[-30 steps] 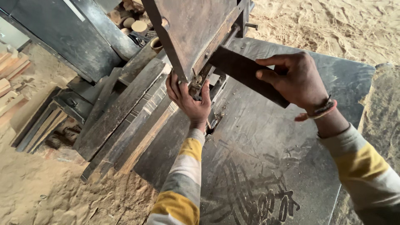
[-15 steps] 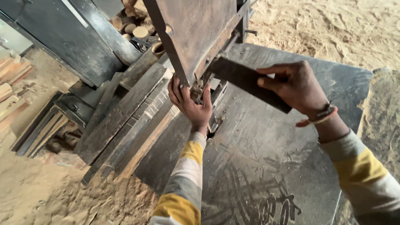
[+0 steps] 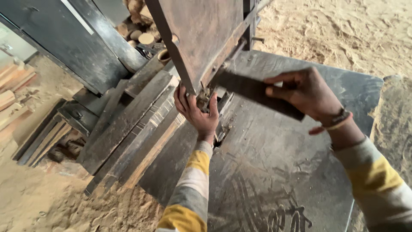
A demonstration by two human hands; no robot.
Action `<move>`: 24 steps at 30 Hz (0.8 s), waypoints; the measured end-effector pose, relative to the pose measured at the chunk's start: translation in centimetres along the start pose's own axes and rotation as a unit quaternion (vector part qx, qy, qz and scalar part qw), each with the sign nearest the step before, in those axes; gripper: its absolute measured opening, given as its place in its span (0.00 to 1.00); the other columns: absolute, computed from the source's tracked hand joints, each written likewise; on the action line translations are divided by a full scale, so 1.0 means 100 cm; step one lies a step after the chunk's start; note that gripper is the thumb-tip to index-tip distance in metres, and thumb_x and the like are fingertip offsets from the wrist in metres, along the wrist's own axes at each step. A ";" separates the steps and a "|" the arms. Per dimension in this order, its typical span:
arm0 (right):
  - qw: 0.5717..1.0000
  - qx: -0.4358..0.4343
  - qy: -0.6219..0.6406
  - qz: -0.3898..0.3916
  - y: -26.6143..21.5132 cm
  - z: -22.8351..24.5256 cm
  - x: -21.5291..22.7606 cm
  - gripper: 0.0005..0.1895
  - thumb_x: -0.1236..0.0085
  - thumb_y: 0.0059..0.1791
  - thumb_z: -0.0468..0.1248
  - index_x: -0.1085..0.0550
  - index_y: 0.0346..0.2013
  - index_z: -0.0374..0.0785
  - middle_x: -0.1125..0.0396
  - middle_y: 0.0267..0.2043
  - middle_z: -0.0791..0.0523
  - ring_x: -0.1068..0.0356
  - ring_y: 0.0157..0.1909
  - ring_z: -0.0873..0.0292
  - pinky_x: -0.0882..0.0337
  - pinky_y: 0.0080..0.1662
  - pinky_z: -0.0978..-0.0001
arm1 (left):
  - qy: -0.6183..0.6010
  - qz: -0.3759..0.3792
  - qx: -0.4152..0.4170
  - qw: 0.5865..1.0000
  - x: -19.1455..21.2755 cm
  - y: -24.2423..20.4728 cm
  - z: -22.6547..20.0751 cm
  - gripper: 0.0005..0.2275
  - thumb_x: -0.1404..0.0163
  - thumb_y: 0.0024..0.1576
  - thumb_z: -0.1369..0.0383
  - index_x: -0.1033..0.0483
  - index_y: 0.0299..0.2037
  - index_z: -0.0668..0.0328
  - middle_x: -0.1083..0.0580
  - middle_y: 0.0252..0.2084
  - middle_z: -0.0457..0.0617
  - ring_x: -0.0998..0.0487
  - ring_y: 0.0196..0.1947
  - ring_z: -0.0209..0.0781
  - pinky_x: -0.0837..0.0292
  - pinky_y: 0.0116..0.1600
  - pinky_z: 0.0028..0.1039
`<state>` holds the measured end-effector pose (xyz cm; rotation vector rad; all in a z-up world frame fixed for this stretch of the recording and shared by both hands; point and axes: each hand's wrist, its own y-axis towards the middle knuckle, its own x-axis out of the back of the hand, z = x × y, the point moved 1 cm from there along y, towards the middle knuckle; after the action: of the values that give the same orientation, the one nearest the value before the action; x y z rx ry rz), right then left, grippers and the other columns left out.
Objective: The person repeatedly adjusts a metal clamp on a bandsaw using a small metal bar, then uses the bar to scrape sawdust from the machine's surface. The person continues to adjust the clamp and scrape the surface multiple times.
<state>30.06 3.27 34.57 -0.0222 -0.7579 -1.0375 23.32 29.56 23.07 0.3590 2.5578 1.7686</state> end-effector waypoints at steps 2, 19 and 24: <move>1.000 -0.008 0.000 0.004 0.001 0.000 0.000 0.15 0.34 0.47 0.38 0.18 0.50 0.46 0.23 0.29 0.56 0.32 0.22 0.67 0.32 0.24 0.74 | -0.001 0.002 0.001 1.000 0.001 -0.001 0.001 0.24 0.44 0.62 0.51 0.31 0.56 0.63 0.36 0.71 0.60 0.43 0.74 0.66 0.48 0.74 0.59; 0.999 -0.043 -0.009 0.019 0.003 -0.001 0.005 0.15 0.37 0.48 0.37 0.19 0.49 0.48 0.21 0.31 0.55 0.25 0.22 0.64 0.25 0.22 0.70 | -0.009 -0.003 0.000 1.000 0.002 -0.001 -0.001 0.24 0.43 0.60 0.52 0.32 0.57 0.61 0.36 0.71 0.60 0.42 0.74 0.66 0.49 0.74 0.59; 1.000 0.010 0.010 0.005 -0.002 -0.004 0.003 0.14 0.37 0.48 0.37 0.20 0.49 0.46 0.21 0.34 0.55 0.24 0.24 0.66 0.25 0.24 0.74 | -0.007 -0.006 -0.004 1.000 0.002 -0.007 0.001 0.23 0.43 0.61 0.52 0.33 0.56 0.59 0.36 0.71 0.59 0.42 0.75 0.65 0.48 0.76 0.58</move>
<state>30.26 2.78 34.36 0.0025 -0.7492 -1.0192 22.99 29.45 22.43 0.3547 2.5360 1.7658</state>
